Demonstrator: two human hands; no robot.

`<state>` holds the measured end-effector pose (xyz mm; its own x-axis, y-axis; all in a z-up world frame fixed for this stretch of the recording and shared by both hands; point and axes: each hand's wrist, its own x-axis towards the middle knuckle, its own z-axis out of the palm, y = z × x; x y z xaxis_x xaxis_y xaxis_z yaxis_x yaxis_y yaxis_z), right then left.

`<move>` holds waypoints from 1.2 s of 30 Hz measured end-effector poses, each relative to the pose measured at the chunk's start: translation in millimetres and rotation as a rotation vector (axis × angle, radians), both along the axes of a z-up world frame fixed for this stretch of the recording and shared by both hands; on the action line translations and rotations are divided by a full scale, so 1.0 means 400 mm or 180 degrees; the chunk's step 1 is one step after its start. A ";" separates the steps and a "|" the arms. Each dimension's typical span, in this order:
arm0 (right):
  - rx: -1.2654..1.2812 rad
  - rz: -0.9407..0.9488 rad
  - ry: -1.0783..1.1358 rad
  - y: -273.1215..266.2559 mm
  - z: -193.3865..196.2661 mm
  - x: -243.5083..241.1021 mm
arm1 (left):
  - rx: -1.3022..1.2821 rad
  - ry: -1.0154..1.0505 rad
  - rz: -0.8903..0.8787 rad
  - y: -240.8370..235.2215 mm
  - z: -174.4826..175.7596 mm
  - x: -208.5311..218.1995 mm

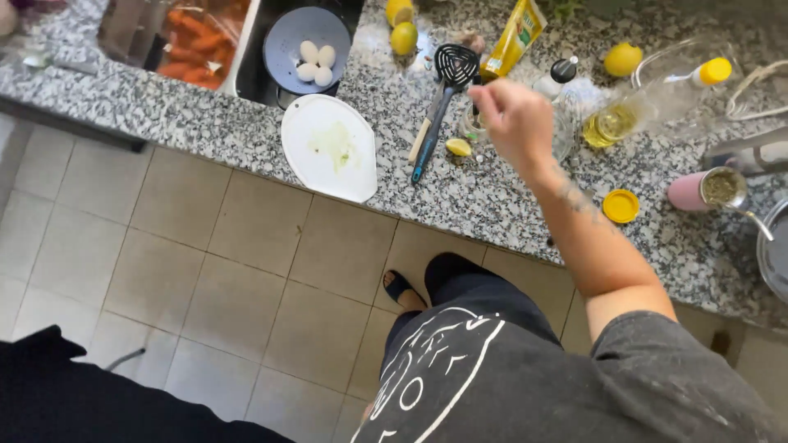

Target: The person pours a yellow liquid into a jar and places it in the refrigerator. They then move a pot to the stove, ignite the burner, and proceed to peel hard-boiled eggs under running water at the sink.

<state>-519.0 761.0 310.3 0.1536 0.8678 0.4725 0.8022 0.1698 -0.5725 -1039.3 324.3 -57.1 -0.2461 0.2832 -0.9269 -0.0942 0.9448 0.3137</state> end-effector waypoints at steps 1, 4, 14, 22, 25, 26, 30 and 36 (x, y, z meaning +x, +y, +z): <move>-0.0046 -0.0075 0.0001 0.042 -0.023 0.037 | 0.0100 -0.0177 0.0184 0.094 -0.008 -0.019; -0.1073 -0.1148 -0.0762 0.189 -0.112 0.173 | 0.0328 -0.0563 0.0543 0.382 0.008 -0.001; -0.3707 -0.2435 -0.1233 0.555 -0.357 0.379 | 0.0394 0.0512 -0.1211 0.949 0.404 0.076; -0.2600 -0.2024 -0.1678 0.414 -0.146 0.322 | 0.0032 -0.0086 -0.0488 0.888 0.045 -0.084; -0.2192 -0.1756 -0.0980 0.407 -0.100 0.320 | -0.0266 0.0103 -0.1332 0.923 0.051 -0.088; -0.1405 -0.1695 -0.1229 0.406 -0.128 0.347 | -0.0118 0.0115 -0.1377 0.950 0.067 -0.077; 0.0199 -0.1219 -0.1198 0.490 -0.146 0.352 | 0.0310 0.0139 -0.1666 1.084 0.120 -0.013; -0.0131 -0.1644 -0.1786 0.523 -0.264 0.365 | 0.0370 0.0109 -0.1549 1.179 0.332 0.075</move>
